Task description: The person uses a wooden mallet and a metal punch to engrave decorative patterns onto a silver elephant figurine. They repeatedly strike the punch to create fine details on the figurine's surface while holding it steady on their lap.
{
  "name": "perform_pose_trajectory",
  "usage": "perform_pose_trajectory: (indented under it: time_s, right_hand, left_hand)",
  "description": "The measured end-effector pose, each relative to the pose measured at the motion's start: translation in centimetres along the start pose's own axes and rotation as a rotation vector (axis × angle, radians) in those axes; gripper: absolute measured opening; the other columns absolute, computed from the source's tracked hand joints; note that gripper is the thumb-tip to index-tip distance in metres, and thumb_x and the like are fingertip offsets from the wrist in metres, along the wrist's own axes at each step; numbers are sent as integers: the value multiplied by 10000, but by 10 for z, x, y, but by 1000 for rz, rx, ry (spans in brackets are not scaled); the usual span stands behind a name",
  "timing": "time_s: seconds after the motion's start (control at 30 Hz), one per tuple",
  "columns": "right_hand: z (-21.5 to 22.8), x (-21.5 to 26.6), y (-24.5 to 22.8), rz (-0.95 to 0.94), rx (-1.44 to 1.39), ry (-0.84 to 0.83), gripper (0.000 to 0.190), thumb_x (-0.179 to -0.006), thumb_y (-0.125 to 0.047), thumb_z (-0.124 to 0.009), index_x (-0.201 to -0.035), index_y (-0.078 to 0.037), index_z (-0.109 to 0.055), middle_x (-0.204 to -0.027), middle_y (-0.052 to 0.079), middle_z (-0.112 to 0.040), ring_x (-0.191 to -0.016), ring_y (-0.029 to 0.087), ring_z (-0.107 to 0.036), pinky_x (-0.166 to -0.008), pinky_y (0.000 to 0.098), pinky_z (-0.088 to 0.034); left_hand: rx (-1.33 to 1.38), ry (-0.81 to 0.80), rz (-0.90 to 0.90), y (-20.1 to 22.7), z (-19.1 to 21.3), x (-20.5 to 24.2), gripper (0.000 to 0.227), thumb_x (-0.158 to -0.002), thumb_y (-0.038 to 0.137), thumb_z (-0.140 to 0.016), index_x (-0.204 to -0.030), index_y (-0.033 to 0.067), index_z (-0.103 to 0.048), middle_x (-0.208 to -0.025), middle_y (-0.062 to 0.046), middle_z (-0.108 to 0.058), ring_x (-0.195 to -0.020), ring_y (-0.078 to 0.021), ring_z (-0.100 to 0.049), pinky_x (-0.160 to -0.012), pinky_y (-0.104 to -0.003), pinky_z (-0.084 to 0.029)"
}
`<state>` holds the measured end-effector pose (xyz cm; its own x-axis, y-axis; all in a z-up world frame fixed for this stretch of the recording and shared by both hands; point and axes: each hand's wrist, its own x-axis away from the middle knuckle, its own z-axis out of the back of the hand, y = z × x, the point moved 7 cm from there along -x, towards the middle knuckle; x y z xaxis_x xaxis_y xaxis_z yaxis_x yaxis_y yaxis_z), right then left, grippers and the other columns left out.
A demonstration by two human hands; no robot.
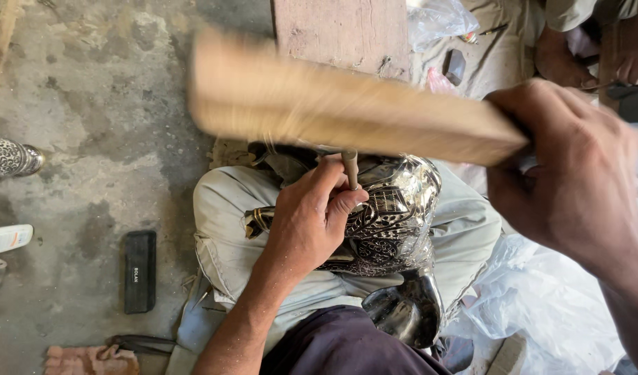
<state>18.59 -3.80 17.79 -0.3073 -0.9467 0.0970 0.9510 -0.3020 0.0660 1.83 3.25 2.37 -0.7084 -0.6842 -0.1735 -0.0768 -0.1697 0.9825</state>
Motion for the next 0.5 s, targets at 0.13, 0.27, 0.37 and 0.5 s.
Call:
perform_pose_trajectory:
  time_s: [0.13,0.27,0.37,0.5]
  right_hand:
    - [0,-6,-19,178,446,-1,314,-795,-82,-735,-1103,-63,-674,-904,116,-748,-819,253,-734,-809,429,-605]
    - [-7,-3,-8,26,19,-31,333,-824,-71,-699,-1148,-29,-638,-952,117,-713,-803,235,-693,-704,415,-577]
    - [-10,4,-7,107,263,-22,353,-787,-45,-703,-1138,-37,-664,-928,114,-728,-792,249,-699,-716,440,-571]
    - [-2,6,1,15,67,6,308,-805,-12,-682,-1108,5,-626,-941,152,-694,-795,260,-684,-737,443,-576]
  left_hand:
    - [10,-14,18,-2,0,1,206,-993,193,-714,-1060,52,-579,-861,-64,-708,-777,-222,-749,-632,-356,-566]
    - [37,-43,39,-5,-4,0,210,-998,217,-699,-1054,55,-577,-848,-48,-710,-758,-185,-749,-613,-339,-570]
    - [29,-44,24,-4,-2,1,215,-1003,215,-697,-1057,49,-570,-853,-51,-707,-759,-184,-742,-617,-337,-566]
    - [69,-57,41,-4,-3,1,205,-1004,211,-695,-1051,53,-573,-854,-50,-705,-736,-176,-738,-601,-327,-564]
